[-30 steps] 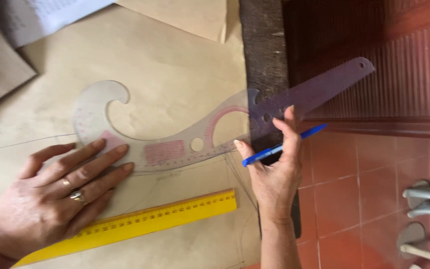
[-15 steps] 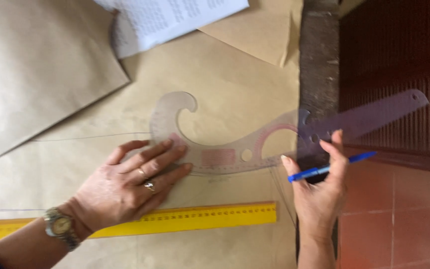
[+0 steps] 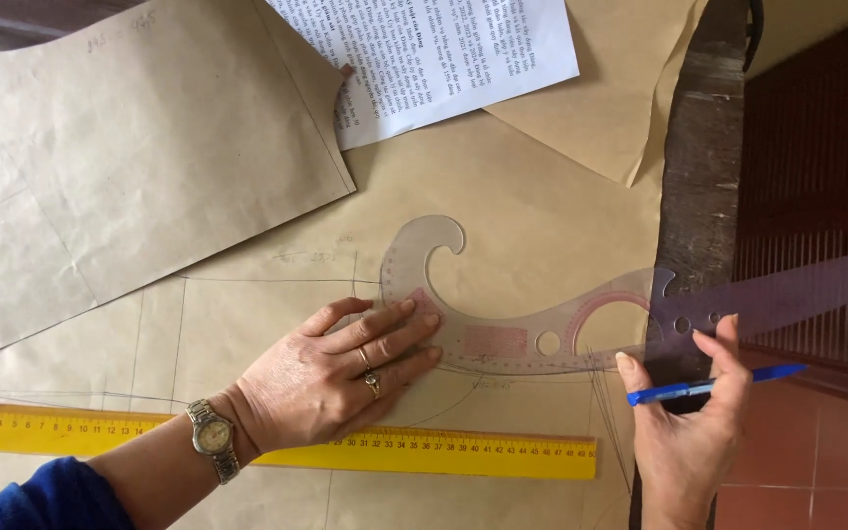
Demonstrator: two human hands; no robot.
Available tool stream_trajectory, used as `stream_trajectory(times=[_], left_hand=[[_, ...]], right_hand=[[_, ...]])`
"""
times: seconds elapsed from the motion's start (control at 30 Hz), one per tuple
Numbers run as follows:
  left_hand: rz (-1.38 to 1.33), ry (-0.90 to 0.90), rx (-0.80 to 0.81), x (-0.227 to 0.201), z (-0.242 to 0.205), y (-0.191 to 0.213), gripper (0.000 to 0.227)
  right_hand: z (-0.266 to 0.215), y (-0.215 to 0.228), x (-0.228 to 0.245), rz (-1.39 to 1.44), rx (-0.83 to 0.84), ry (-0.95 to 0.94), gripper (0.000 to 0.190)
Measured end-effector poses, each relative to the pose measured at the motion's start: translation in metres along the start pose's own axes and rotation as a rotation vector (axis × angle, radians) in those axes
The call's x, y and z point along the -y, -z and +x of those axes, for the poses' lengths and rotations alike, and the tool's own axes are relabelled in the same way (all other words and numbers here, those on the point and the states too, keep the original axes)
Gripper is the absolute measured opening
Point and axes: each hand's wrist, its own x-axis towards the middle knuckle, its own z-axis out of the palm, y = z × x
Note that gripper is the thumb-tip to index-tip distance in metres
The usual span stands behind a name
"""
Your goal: The person uses a French curve ruler and a yellow straight ruler to draw curved and straight lines on a large sheet of brown paper. They hold the rulers in place with one hand while drawing with a blue pen in the other, creating a garment pattern.
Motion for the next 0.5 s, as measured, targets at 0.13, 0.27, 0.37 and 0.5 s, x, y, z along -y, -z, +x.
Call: stream_trajectory(times=[0.13, 0.27, 0.37, 0.5], left_hand=[[-0.002, -0.003, 0.008, 0.0004, -0.0034, -0.0032, 0.036], [-0.008, -0.003, 0.004, 0.0001, -0.0012, -0.0013, 0.035], [-0.007, 0.001, 0.008, 0.0001, -0.001, -0.0014, 0.035], [0.017, -0.006, 0.0, -0.0002, 0.0001, -0.0004, 0.033]], right_hand=[[-0.0003, 0.0011, 0.0056, -0.019, 0.015, -0.059, 0.053], [-0.0003, 0.0012, 0.0035, -0.017, 0.017, -0.04, 0.054], [-0.0001, 0.0014, 0.0038, -0.056, 0.016, -0.053, 0.055], [0.0005, 0.0, 0.0017, 0.046, 0.02, -0.021, 0.053]])
